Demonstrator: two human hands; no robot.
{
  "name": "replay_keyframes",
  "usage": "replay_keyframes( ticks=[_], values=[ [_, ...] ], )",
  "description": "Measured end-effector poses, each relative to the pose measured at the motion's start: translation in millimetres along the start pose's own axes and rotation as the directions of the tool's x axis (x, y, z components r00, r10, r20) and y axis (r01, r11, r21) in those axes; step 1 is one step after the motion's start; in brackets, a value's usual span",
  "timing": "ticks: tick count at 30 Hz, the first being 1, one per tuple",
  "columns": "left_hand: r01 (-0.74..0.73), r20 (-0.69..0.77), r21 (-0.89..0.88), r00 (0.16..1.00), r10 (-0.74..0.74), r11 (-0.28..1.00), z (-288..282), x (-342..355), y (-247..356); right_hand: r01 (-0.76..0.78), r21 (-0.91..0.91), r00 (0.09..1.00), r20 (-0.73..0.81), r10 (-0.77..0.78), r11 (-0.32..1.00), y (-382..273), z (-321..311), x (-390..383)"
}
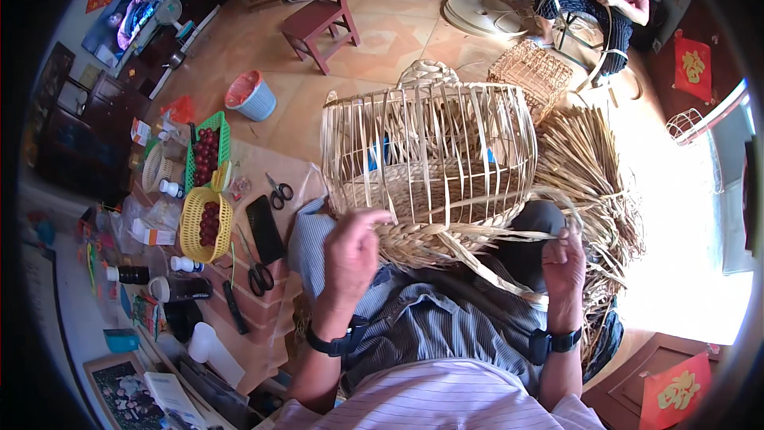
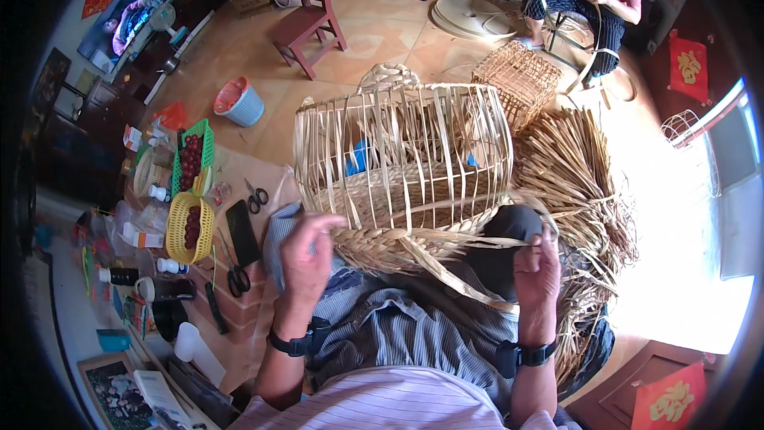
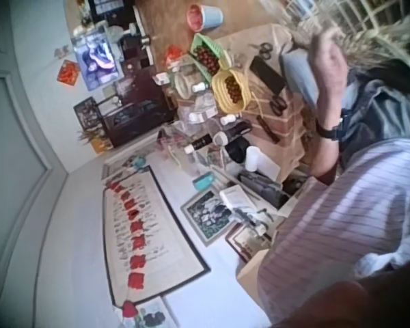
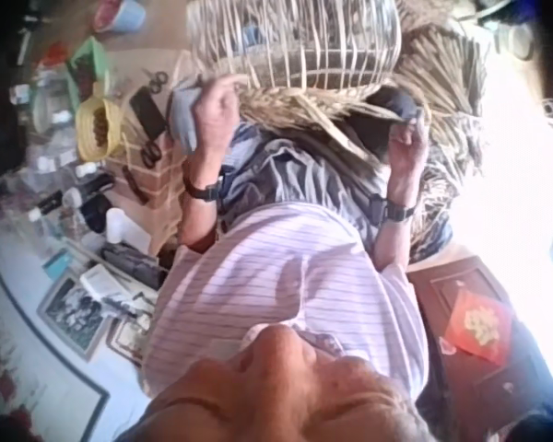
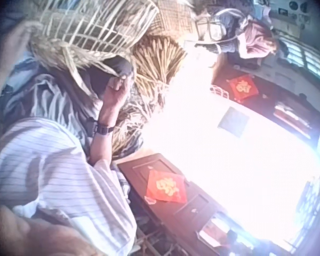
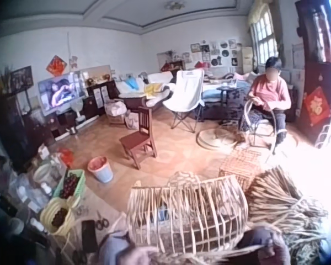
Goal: Weaving a bamboo or wicker basket by hand.
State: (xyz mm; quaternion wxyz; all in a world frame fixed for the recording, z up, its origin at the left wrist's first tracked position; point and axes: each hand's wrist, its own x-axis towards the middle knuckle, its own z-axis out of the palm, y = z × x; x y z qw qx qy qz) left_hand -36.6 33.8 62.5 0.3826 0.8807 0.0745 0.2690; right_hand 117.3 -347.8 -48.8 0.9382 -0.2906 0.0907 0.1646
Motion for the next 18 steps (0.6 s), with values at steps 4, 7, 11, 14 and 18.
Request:
replay_keyframes(
  ticks=[4,7,11,14,18],
  values=[
    [-0.22,0.212,0.071,0.957,0.2,0.973,43,3,11,0.256,-0.008,0.9,-0.364,-0.242,0.967,-43,-7,-7],
    [-0.153,0.301,0.119,0.947,0.111,0.981,53,1,13,0.002,-0.512,1.0,0.011,0.004,0.859,-45,14,-36],
    [-0.086,0.381,0.181,0.924,0.011,0.98,58,5,14,0.214,-0.962,0.966,0.234,0.111,0.171,21,58,-68],
    [-0.087,0.41,0.166,0.912,0.012,0.982,58,15,15,0.456,-0.889,0.873,0.454,0.178,0.037,65,88,-60],
    [-0.104,0.494,0.141,0.869,0.021,0.985,51,22,14,0.093,-0.963,0.851,0.209,0.482,0.254,77,117,-52]
  ],
)
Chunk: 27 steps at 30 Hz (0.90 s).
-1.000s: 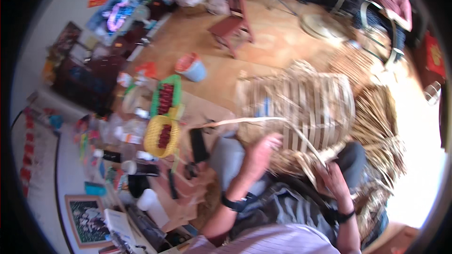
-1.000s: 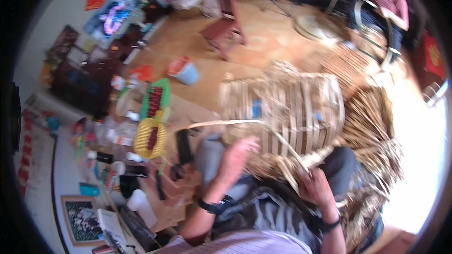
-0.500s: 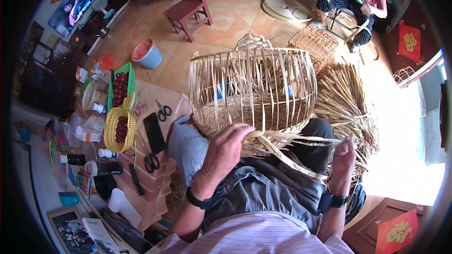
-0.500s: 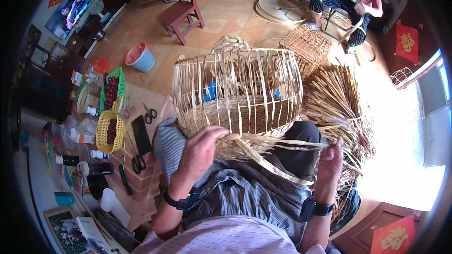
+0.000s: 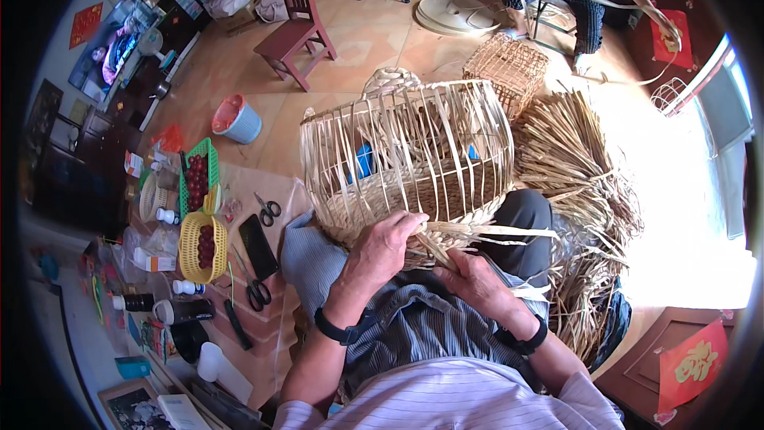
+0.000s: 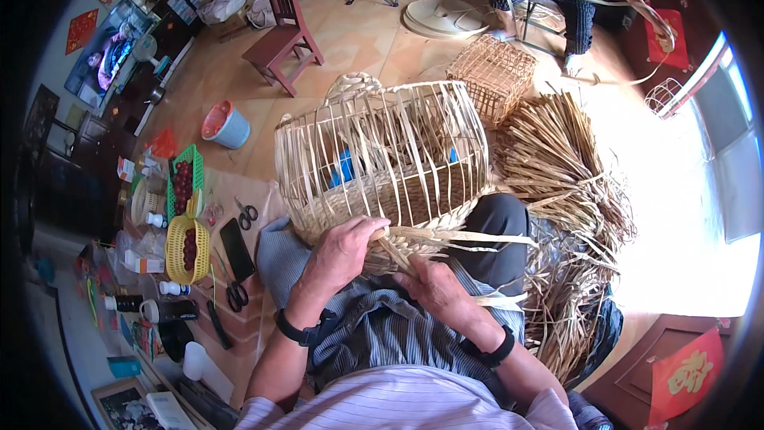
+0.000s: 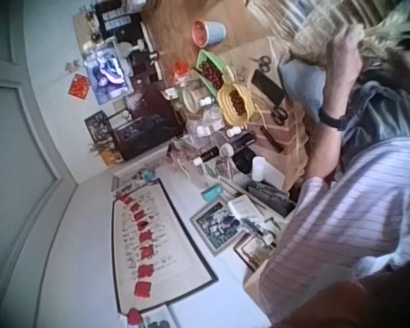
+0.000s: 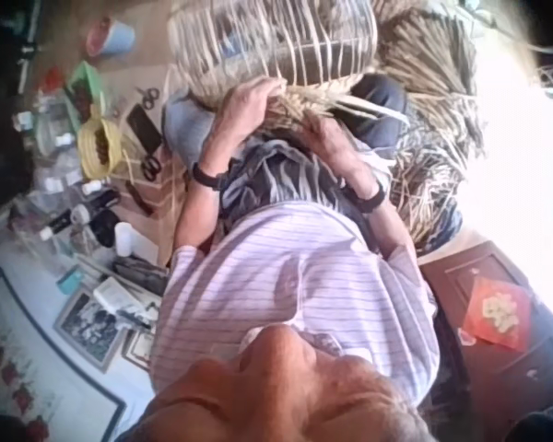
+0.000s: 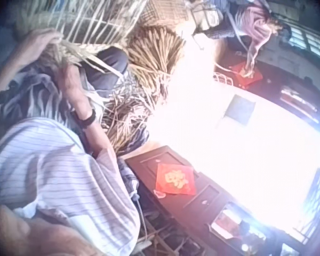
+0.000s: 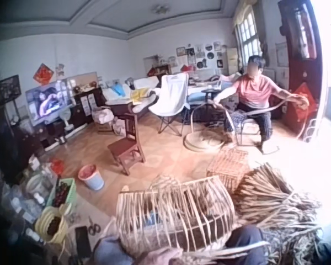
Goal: Weaving a bamboo or wicker basket by hand.
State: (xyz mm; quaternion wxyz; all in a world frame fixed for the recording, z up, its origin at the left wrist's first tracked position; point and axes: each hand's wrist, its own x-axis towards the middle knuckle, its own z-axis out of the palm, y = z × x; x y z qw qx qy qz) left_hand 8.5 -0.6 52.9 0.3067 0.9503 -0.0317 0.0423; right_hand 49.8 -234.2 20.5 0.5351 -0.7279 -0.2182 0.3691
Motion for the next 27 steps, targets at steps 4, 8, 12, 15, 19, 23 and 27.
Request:
replay_keyframes(
  ticks=[4,8,12,15,19,23,27],
  values=[
    [-0.075,0.0,0.011,0.997,0.075,0.997,5,-5,-1,-0.262,0.619,0.962,0.224,0.154,0.741,-31,-23,-21],
    [-0.076,-0.065,0.022,0.995,0.077,0.997,16,-2,-6,-0.219,0.768,0.97,0.237,0.051,0.602,-63,-57,-38],
    [-0.056,-0.09,0.002,0.994,0.056,0.998,16,-1,-8,0.039,0.788,0.993,0.036,-0.109,0.614,-85,-90,-50],
    [-0.013,-0.058,-0.083,0.998,0.008,0.996,11,-1,-5,0.059,0.764,0.997,-0.015,-0.074,0.642,-92,-96,-44],
    [-0.003,-0.118,0.003,0.993,0.003,1.0,12,1,4,0.099,0.763,0.993,-0.034,-0.114,0.638,-95,-93,-38],
    [0.058,-0.148,0.022,0.987,-0.054,0.998,18,4,8,0.159,0.764,0.978,-0.037,-0.204,0.625,-101,-101,-43],
    [0.082,-0.154,0.019,0.985,-0.078,0.996,26,6,8,0.302,0.722,0.946,-0.149,-0.287,0.623,-106,-119,-51]
  ],
)
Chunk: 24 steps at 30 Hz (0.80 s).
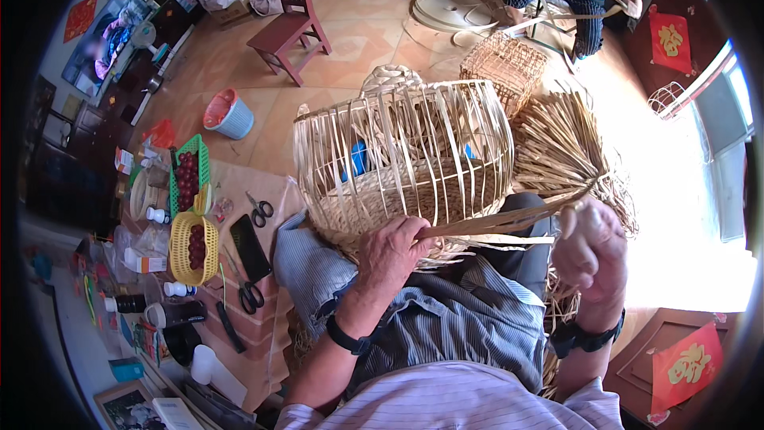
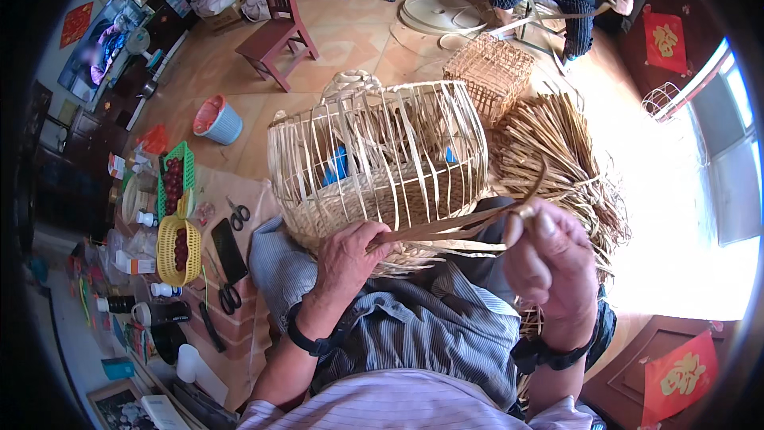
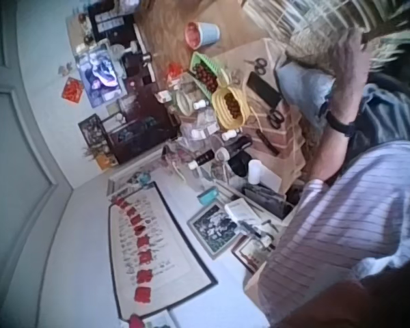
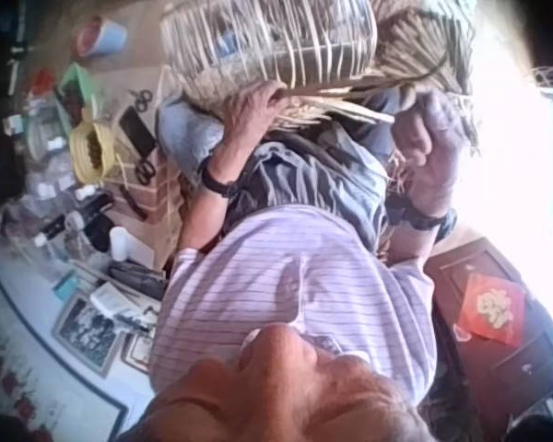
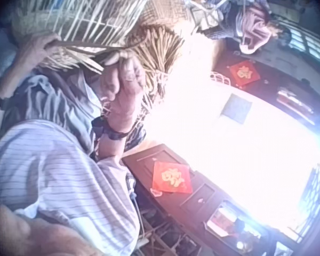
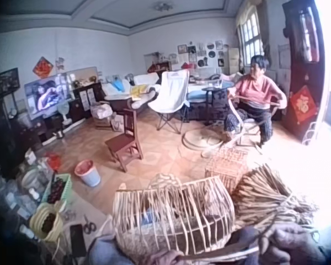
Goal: Weaving a bamboo or wicker basket by hand.
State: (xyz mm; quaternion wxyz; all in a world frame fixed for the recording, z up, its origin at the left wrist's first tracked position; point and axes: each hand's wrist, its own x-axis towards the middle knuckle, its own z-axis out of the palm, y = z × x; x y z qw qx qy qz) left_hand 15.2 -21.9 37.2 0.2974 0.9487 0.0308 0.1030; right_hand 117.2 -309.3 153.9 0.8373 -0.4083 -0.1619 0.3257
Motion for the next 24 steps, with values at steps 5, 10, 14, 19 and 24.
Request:
replay_keyframes(
  ticks=[5,10,14,19,24],
  values=[
    [0.009,-0.023,0.044,1.0,-0.008,0.999,7,2,3,0.134,-0.027,0.991,0.015,-0.134,0.991,-1,-15,-6],
    [0.006,-0.045,0.058,0.999,-0.003,0.998,5,-2,6,0.622,0.178,0.769,-0.322,-0.552,0.763,2,-52,-12],
    [0.028,-0.048,0.015,0.998,-0.027,0.999,10,-4,1,0.082,-0.254,0.824,0.561,0.078,0.964,47,-66,-7],
    [0.005,-0.072,0.068,0.997,0.0,0.998,20,-8,-4,-0.429,-0.398,0.901,-0.119,0.418,0.811,119,-6,-13],
    [-0.01,-0.101,0.114,0.995,0.021,0.993,26,-6,-4,-0.157,-0.575,0.97,-0.241,0.017,0.803,133,11,57]
  ],
)
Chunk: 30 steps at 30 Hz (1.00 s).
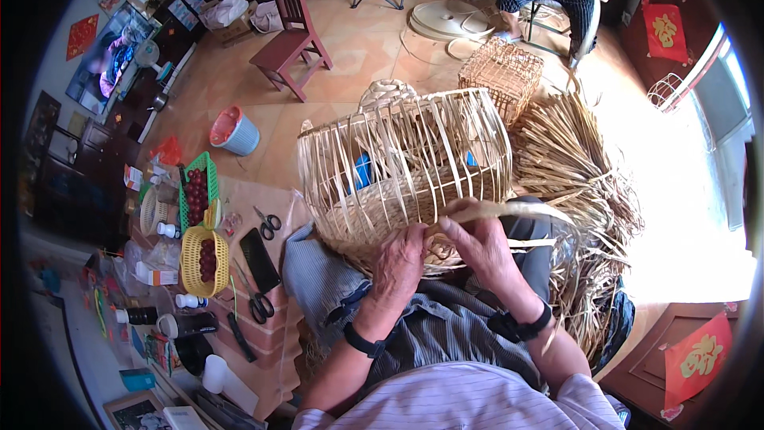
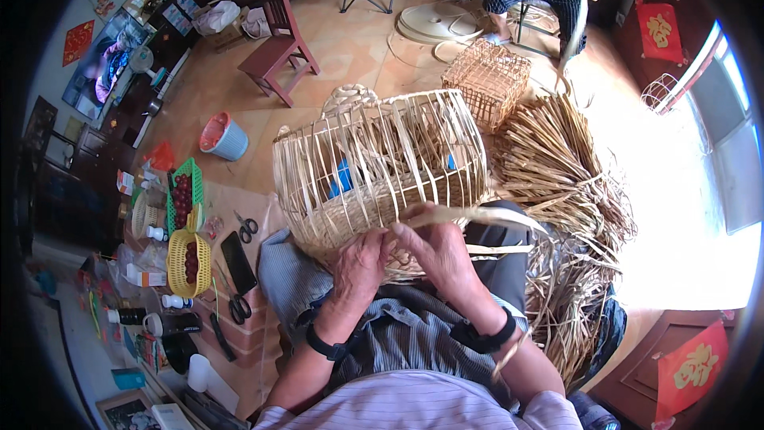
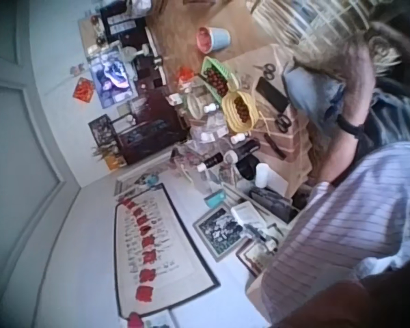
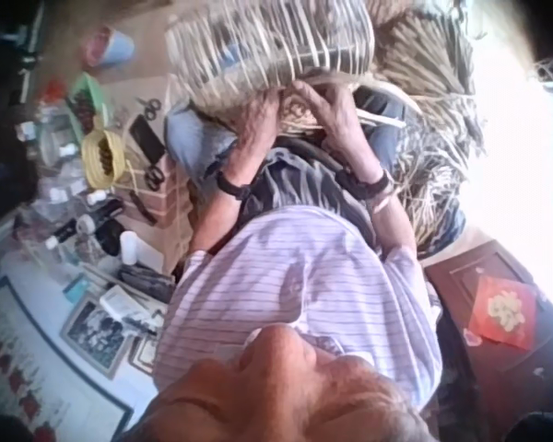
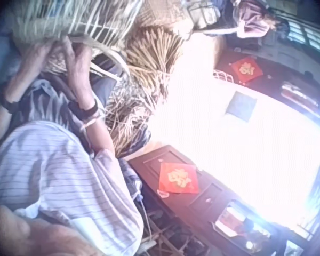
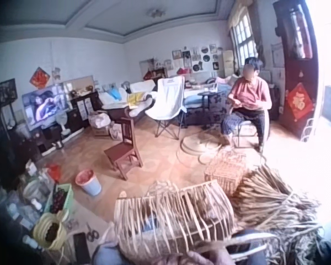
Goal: Weaving a bamboo or wicker basket by hand.
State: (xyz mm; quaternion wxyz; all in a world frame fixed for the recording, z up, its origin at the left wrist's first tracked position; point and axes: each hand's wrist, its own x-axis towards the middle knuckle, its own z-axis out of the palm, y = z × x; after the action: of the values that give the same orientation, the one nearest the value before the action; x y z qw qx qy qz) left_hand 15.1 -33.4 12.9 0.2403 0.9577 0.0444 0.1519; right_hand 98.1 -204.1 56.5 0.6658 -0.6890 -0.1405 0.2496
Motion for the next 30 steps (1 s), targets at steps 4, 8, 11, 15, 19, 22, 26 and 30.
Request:
replay_keyframes(
  ticks=[4,8,11,15,19,22,26,30],
  values=[
    [0.051,-0.003,-0.028,0.999,-0.051,0.998,1,-5,5,0.055,0.248,0.998,-0.005,-0.055,0.967,4,-4,50],
    [-0.013,0.045,0.092,0.999,0.009,0.996,8,-15,15,0.158,-0.011,0.979,0.129,-0.155,0.987,2,-2,76],
    [-0.024,0.153,0.353,0.988,-0.032,0.935,22,-14,21,0.29,-0.259,0.948,0.213,-0.238,0.921,-6,-1,81],
    [-0.057,0.04,0.574,0.998,0.041,0.817,35,-11,21,0.526,-0.708,0.84,0.345,-0.419,0.471,-6,1,67],
    [-0.037,0.128,0.437,0.992,-0.022,0.899,40,-6,16,0.502,-0.839,0.848,0.43,-0.311,0.208,17,15,49],
    [-0.073,-0.005,0.401,0.997,0.082,0.913,39,-6,10,0.465,-0.862,0.844,0.363,-0.395,0.201,27,21,55],
    [-0.149,-0.011,0.307,0.987,0.16,0.94,31,-11,0,0.427,-0.853,0.87,0.295,-0.395,0.302,22,21,56],
    [-0.164,0.046,0.189,0.986,0.159,0.968,25,-12,-4,0.453,-0.778,0.864,0.262,-0.43,0.436,16,17,30]
  ],
)
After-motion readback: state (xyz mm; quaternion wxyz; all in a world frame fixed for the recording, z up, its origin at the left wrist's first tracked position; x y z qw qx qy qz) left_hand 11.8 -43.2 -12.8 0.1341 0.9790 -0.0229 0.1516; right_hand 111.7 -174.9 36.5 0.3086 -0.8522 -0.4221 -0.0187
